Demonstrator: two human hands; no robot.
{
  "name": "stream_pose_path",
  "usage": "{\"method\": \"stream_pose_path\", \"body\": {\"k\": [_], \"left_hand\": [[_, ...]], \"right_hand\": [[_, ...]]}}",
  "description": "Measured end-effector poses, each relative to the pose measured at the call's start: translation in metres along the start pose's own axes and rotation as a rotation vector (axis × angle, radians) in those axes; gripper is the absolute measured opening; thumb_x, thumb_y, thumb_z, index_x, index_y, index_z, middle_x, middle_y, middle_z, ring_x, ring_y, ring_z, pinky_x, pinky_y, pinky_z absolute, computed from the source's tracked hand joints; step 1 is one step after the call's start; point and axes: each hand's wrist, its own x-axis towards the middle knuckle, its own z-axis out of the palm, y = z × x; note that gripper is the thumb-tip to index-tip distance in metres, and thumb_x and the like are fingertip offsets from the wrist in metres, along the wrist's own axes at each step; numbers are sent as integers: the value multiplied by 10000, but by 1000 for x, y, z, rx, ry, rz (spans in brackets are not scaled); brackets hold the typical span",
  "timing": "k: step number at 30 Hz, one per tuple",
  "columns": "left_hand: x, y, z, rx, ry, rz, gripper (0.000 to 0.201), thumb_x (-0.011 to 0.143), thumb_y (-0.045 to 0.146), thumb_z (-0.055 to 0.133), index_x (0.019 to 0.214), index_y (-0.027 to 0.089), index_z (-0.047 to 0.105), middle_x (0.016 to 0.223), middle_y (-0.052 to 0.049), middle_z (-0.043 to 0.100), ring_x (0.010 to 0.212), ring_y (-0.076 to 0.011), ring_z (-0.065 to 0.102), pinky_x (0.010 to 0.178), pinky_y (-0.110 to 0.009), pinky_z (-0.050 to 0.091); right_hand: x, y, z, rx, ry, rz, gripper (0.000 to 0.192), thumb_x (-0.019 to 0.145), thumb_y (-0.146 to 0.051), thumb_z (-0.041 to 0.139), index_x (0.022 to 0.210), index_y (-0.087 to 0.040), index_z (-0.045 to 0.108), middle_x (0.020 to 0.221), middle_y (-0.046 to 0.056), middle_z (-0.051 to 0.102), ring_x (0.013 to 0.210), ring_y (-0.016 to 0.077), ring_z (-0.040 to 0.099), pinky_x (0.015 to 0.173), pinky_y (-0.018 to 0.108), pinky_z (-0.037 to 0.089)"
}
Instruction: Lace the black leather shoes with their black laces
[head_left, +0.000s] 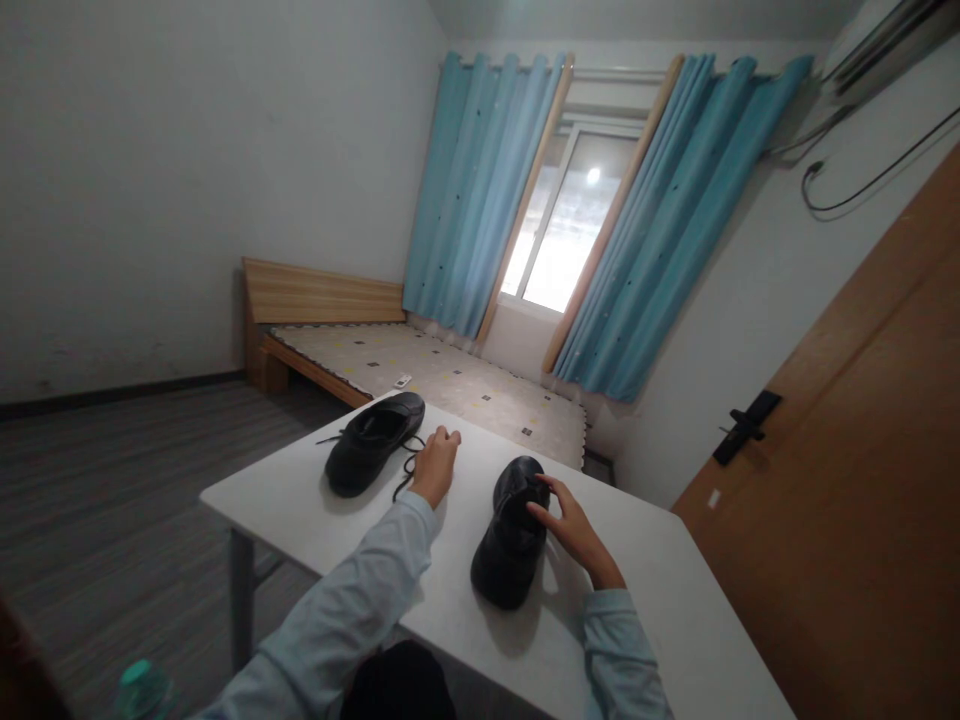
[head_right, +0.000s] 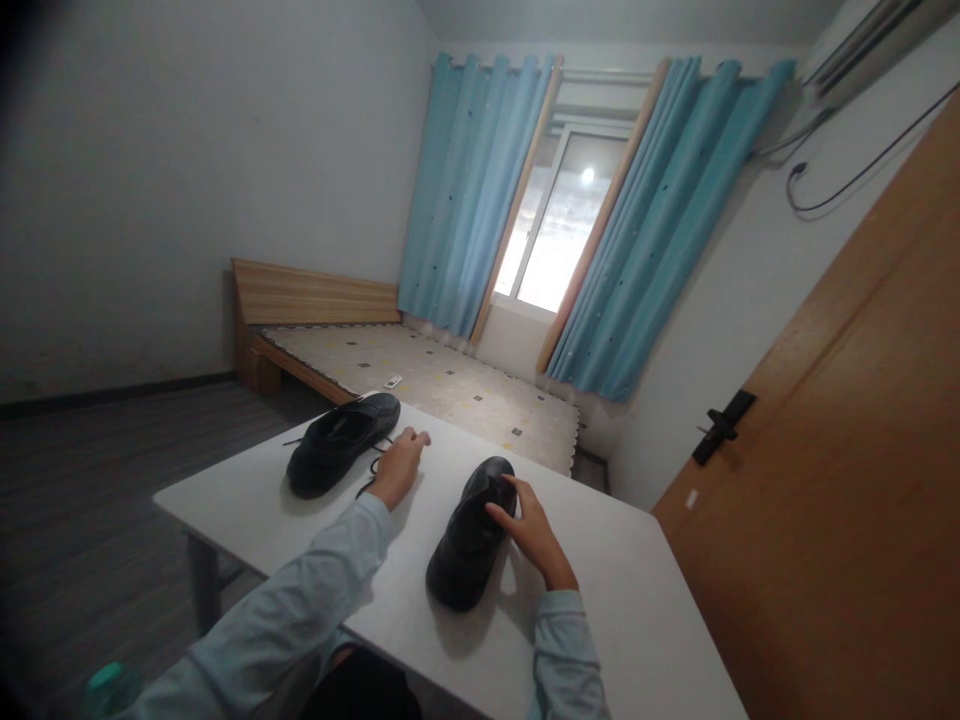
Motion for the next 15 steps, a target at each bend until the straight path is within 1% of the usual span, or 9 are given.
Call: {"method": "stream_pose_path", "body": {"k": [2,5,9,12,15], "left_hand": [[-1,8,1,-71,7,76,328,818,39,391,1045,219,545,1016,-78,515,944,-191,513,743,-278,420],[-3,19,1,-173,46,172,274,836,97,416,1040,217,554,992,-70,538,922,-186,530,764,-279,426],[-5,27,3,-387,94,388,200,856,161,424,966,199,587,929,-60,582,890,-174,545,801,-281,432],[-8,31,0,-596,53,531,148,852,224,478,921,197,606,908,-49,610,905,-168,548,815,-274,435],[-12,34,-7,-764,-24,594,165,847,300,511,905,200,629,917,-44,630,903,-164,559,804,-267,442]], "right_hand": [[0,-2,0,-1,0,3,522,725,-462,635,1184,-240,525,1209,67,558,1141,255,506,1001,432,382],[0,-5,0,-1,-4,7,522,728,-461,632,1184,-231,523,1215,73,554,1148,256,499,1008,428,373],[0,-7,0,-6,-10,13,520,734,-462,626,1182,-221,518,1217,73,548,1150,251,494,1014,419,365],[0,-6,0,-5,-11,14,517,732,-467,627,1177,-229,518,1214,68,550,1143,256,498,1005,425,371],[0,-5,-1,-6,-12,10,517,732,-466,629,1175,-223,518,1208,68,553,1144,253,496,1008,416,370]]}}
